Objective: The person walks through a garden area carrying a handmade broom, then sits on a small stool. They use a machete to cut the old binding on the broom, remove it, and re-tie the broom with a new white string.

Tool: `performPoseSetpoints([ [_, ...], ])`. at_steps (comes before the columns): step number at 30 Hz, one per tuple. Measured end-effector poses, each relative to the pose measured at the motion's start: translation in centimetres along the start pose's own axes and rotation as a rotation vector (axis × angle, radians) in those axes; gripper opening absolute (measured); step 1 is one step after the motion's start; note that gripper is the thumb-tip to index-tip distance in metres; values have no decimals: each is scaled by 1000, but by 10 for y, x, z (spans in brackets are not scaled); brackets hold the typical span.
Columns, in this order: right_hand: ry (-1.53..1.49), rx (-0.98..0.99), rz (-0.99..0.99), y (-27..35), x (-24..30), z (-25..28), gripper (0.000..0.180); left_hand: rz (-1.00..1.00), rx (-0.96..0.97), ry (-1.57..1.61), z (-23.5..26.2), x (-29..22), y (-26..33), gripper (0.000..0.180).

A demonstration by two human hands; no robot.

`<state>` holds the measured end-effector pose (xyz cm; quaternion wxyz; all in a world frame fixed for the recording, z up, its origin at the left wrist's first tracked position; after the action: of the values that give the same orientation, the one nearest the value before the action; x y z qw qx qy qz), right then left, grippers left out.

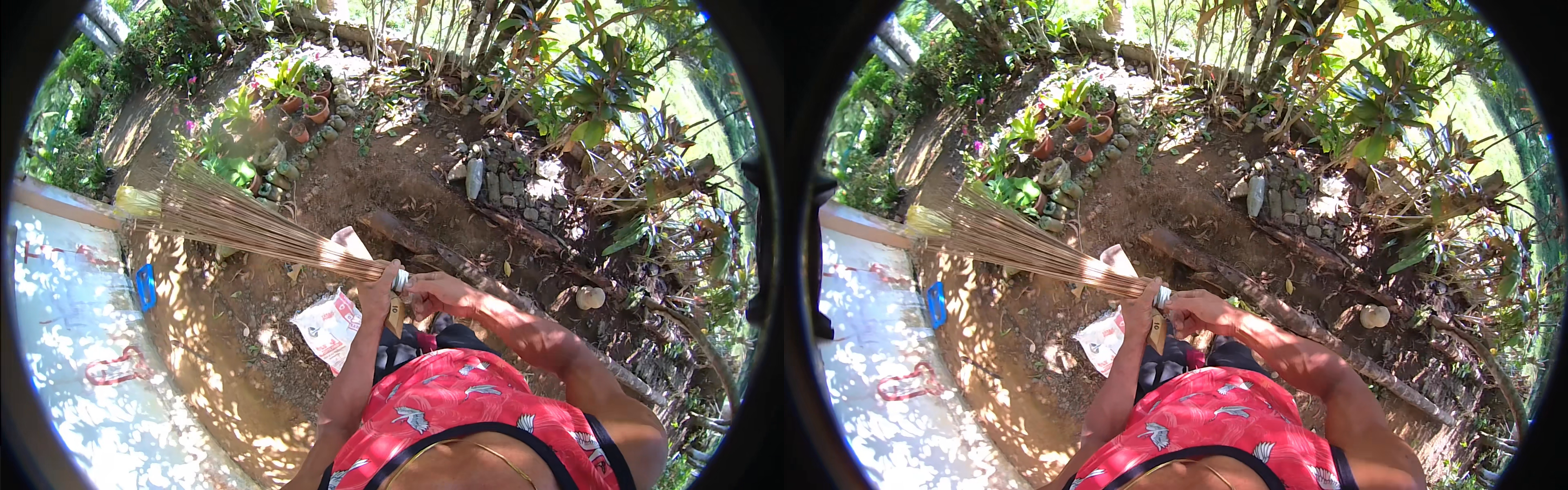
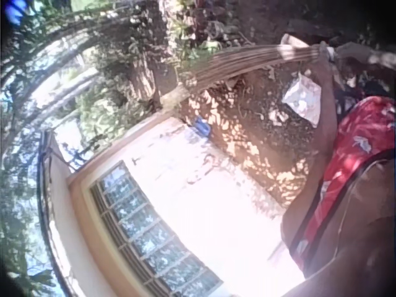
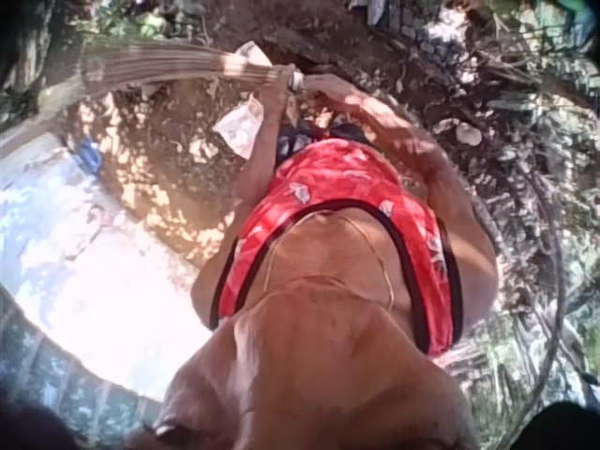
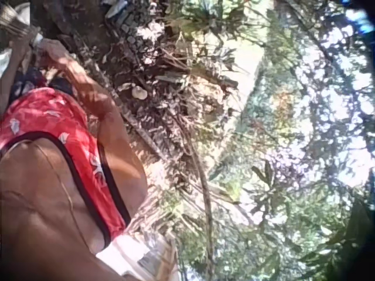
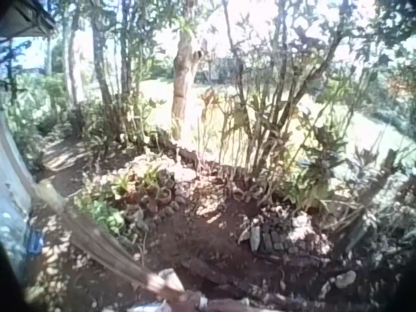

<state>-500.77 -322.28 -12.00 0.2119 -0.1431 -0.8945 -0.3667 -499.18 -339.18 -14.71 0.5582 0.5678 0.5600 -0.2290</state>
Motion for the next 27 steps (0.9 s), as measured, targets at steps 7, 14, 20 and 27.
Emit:
performPoseSetpoints([
  [7, 210, -84, -29, 26, 4, 23, 25, 46, 18, -49, -31, 26, 5, 15],
  [14, 469, -303, 149, 52, -3, 25, 17, 164, -52, -217, -46, 69, -11, 31],
  [20, 549, -384, 358, 52, -5, 58, 15, 247, -49, -353, -79, 89, -39, 42],
  [27, 373, -381, 270, 65, 21, 58, 16, 225, 239, -258, -104, 66, -50, 46],
])
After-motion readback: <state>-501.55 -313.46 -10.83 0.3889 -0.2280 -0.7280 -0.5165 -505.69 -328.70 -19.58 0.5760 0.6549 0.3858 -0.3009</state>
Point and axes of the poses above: each hand's wrist, its own y-axis away from the middle knuckle, its own z-axis out of the back of the hand, x = y × z, the point moved 3 cm from there along -y, towards the middle knuckle
